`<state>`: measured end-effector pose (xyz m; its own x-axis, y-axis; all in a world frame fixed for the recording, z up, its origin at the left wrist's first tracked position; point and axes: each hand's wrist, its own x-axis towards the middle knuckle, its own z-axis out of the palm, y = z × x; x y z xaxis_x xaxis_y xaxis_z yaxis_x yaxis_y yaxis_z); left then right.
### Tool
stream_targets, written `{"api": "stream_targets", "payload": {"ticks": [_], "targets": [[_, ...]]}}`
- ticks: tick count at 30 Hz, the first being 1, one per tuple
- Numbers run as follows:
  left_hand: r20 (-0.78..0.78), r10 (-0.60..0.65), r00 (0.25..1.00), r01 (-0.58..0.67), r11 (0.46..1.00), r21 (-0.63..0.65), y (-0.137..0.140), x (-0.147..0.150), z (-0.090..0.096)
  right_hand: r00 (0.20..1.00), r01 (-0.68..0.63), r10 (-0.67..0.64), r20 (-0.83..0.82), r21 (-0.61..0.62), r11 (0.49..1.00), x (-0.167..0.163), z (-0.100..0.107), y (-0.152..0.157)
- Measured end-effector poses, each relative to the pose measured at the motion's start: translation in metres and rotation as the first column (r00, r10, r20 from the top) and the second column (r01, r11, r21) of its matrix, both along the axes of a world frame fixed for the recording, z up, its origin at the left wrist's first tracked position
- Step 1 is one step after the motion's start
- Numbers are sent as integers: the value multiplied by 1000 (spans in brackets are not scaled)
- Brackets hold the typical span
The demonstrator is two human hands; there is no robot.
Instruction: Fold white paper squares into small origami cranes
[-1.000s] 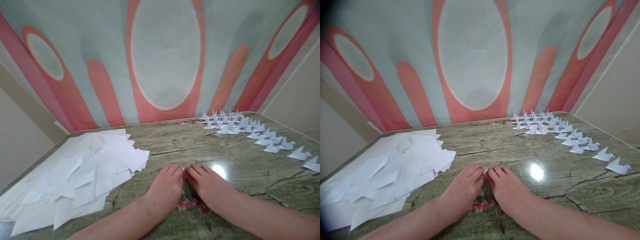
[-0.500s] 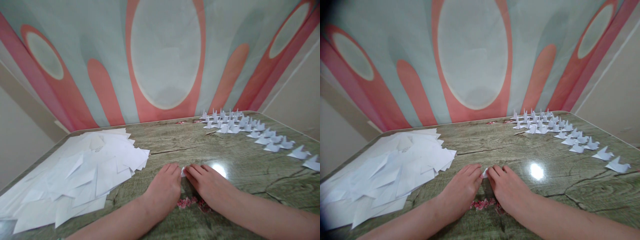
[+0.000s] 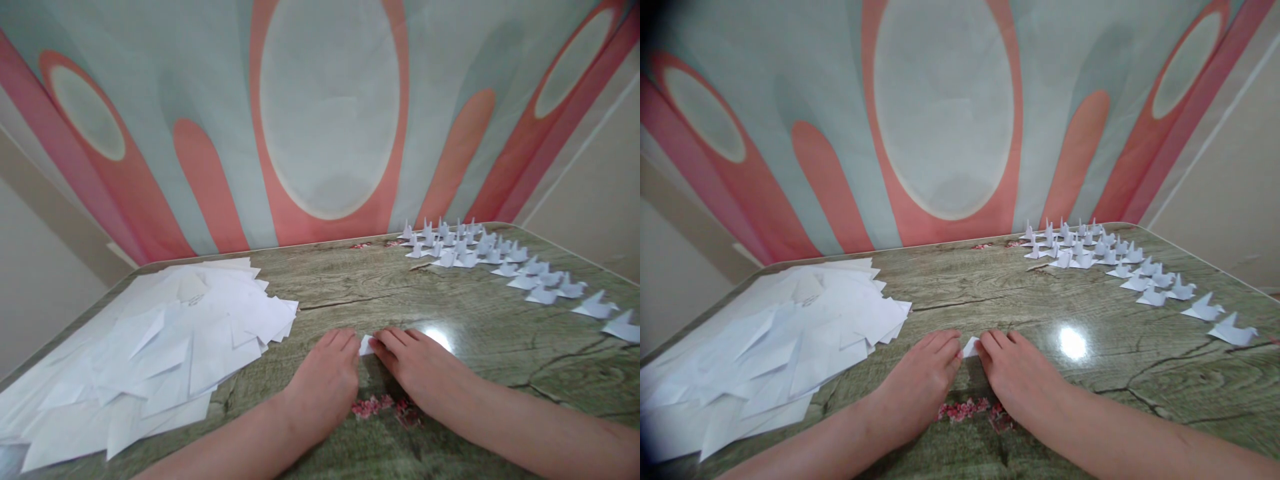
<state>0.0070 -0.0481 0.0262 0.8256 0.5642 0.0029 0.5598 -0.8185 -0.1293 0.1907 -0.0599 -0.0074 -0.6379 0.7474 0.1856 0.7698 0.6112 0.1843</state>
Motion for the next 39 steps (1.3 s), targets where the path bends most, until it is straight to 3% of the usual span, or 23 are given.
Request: {"api": "stream_targets", "payload": {"ticks": [5, 10, 19, 27, 33, 39], "targets": [[49, -15, 999, 13, 999, 40, 1, 0, -4, 968, -18, -12, -249, -120, 993, 4, 2, 12], [30, -33, 999, 31, 998, 55, 3, 0, -5, 851, 52, -177, -494, -257, 965, 5, 1, 21], [33, -46, 998, 45, 999, 12, 3, 0, -5, 799, 68, -245, -548, -323, 944, 0, -6, 22], [264, 160, 951, -132, 984, -120, 12, -4, -11, 766, 92, -295, -571, -356, 930, -2, -8, 21], [413, 211, 886, -120, 964, -236, 18, -4, -17, 728, 70, -313, -610, -389, 919, -3, -9, 21], [513, 243, 823, -67, 939, -338, 22, -5, -22, 626, -30, -347, -698, -466, 884, -4, -9, 19]]}}
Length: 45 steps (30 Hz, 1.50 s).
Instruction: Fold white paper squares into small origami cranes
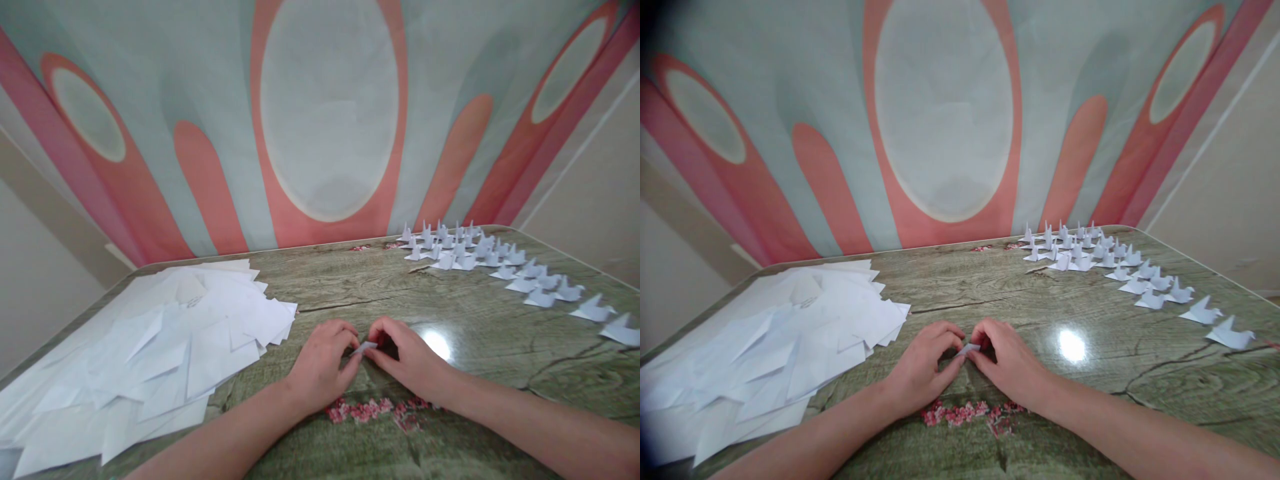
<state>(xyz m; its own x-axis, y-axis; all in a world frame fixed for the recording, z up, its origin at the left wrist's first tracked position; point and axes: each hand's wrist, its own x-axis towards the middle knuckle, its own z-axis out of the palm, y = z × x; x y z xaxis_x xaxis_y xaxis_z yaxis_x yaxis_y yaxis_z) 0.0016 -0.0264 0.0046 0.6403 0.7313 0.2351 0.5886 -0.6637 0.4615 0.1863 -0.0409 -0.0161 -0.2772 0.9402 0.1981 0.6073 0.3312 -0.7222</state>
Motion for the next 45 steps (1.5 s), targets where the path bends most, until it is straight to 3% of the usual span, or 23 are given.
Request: {"api": "stream_targets", "payload": {"ticks": [3, 10, 20, 33, 45], "targets": [[62, 2, 998, 1, 999, -51, 1, 0, -1, 998, -35, 35, -62, 2, 999, 0, 0, 0], [156, 8, 988, 7, 996, -94, 3, 1, 0, 991, -132, 133, -16, 62, 989, 1, 5, 0], [62, 15, 998, -10, 997, -82, 1, 2, 1, 995, -96, 97, -32, 49, 994, 0, 6, 0], [128, 80, 989, -58, 985, -165, 2, 4, 0, 980, -88, 66, -190, -114, 990, 2, 10, 5], [330, 105, 938, -24, 970, -240, 7, 3, -5, 947, -103, 38, -320, -189, 976, 5, 5, 14]]}}
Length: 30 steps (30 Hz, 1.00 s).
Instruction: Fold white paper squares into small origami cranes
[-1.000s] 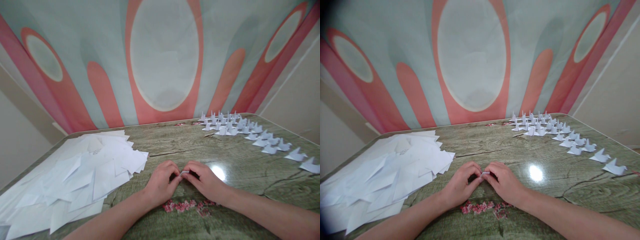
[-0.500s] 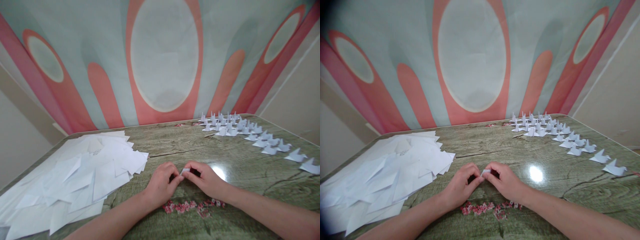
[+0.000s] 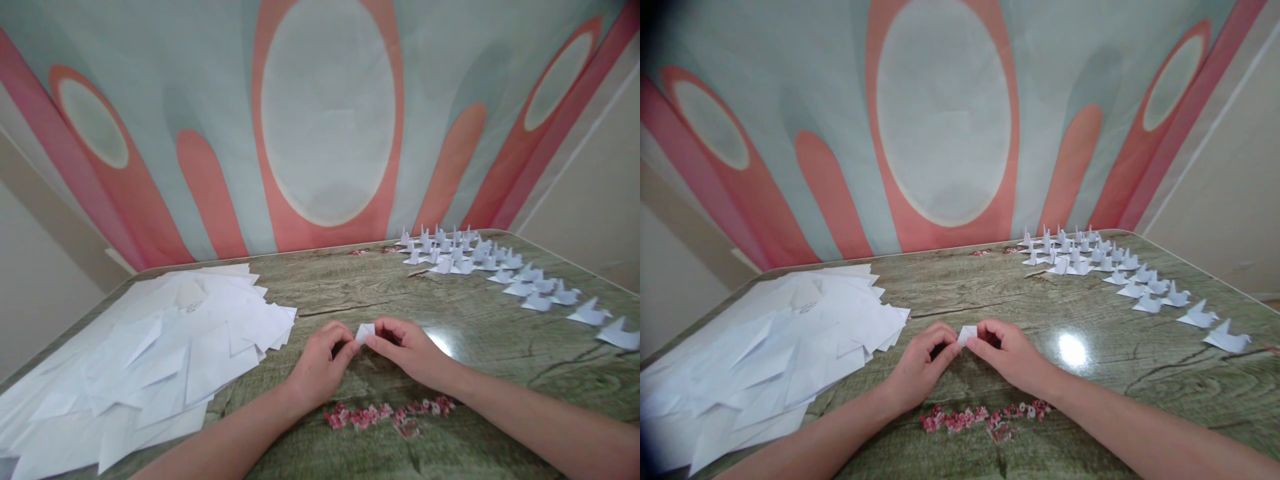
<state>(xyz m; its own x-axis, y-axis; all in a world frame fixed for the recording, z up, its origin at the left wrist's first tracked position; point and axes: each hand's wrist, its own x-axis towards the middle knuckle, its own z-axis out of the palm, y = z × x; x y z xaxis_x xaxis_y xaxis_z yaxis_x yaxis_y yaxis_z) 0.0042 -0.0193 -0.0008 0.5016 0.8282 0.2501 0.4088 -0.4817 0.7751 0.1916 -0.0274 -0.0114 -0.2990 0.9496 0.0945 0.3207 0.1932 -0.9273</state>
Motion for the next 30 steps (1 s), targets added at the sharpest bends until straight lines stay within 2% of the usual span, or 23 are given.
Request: {"api": "stream_targets", "payload": {"ticks": [6, 13, 20, 26, 30], "targets": [[-9, -38, 999, 38, 999, -9, -1, 2, 2, 999, 5, -7, 52, 43, 999, -1, 1, -2], [-89, -6, 996, 4, 1000, -19, 0, 3, 5, 998, -1, -4, 70, 64, 998, -1, 2, -3], [-153, 72, 986, -83, 994, -70, 5, 18, 12, 992, 52, -51, -115, 11, 999, 2, -2, 3], [-165, 106, 981, -100, 994, 42, 22, 36, 9, 954, 174, -181, -239, -50, 983, 10, -4, 15], [-90, 92, 992, -86, 994, 69, 31, 42, 0, 937, 225, -229, -263, -46, 973, 13, -6, 21]]}}
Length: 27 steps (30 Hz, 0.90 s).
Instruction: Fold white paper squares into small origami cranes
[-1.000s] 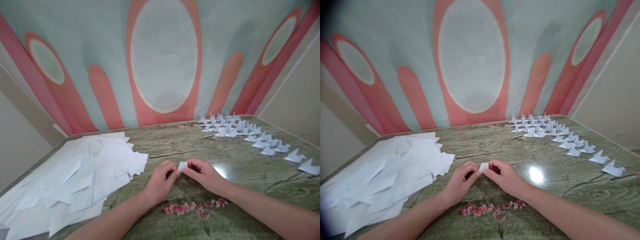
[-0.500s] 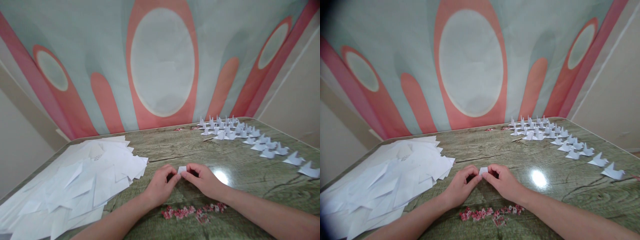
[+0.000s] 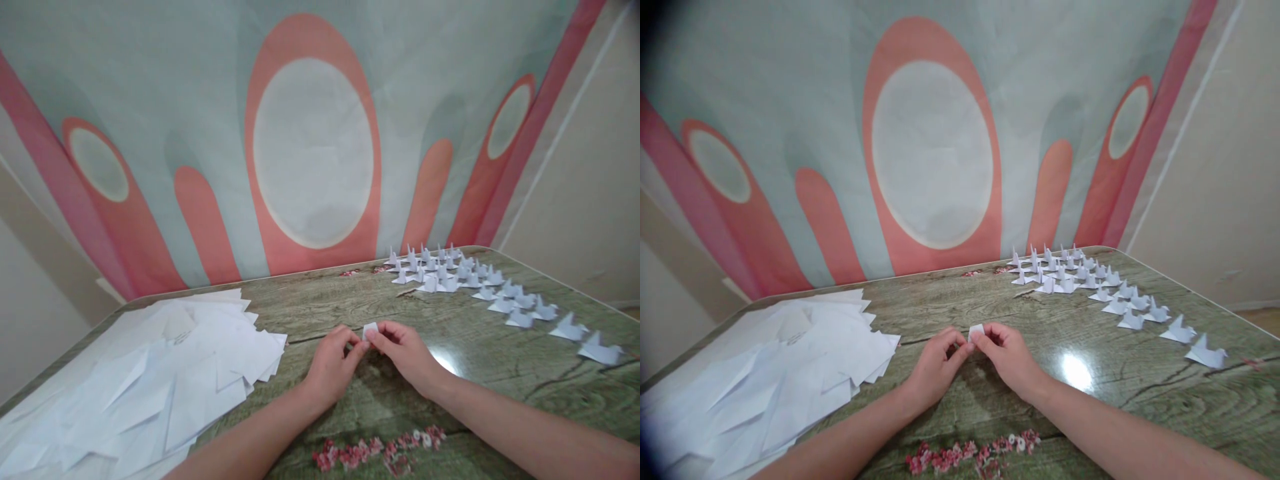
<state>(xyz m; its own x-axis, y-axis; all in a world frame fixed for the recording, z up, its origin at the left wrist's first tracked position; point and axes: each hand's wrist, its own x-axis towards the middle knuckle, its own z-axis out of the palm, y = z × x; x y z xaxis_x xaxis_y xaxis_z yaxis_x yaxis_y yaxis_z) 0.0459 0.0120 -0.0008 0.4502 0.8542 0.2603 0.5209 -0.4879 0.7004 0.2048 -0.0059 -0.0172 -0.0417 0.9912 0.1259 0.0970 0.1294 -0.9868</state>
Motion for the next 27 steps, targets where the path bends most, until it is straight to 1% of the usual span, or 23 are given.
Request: {"api": "stream_targets", "payload": {"ticks": [4, 7, 9, 14, 16, 23, 27], "targets": [[74, -62, 995, 63, 998, -12, 2, -1, -4, 998, -8, 6, 60, 31, 999, 1, -2, 1], [88, -101, 991, 103, 995, -20, 1, -4, -5, 995, -22, 17, 102, 47, 999, 1, -2, 1], [90, -94, 991, 98, 995, -34, 1, -5, -5, 995, -35, 31, 95, 45, 998, 0, -2, 0], [106, -22, 994, 29, 997, -68, -1, -5, -6, 993, -105, 103, 63, 35, 994, -1, -1, 0], [112, -11, 994, 20, 997, -80, -1, -5, -7, 991, -118, 116, 67, 38, 992, -1, 0, 0], [121, -50, 991, 59, 996, -70, 0, -6, -5, 991, -86, 80, 110, 51, 995, 0, -1, 0], [113, -48, 992, 58, 995, -84, -1, -5, -3, 994, -36, 31, 107, 47, 998, 0, -2, 1]]}}
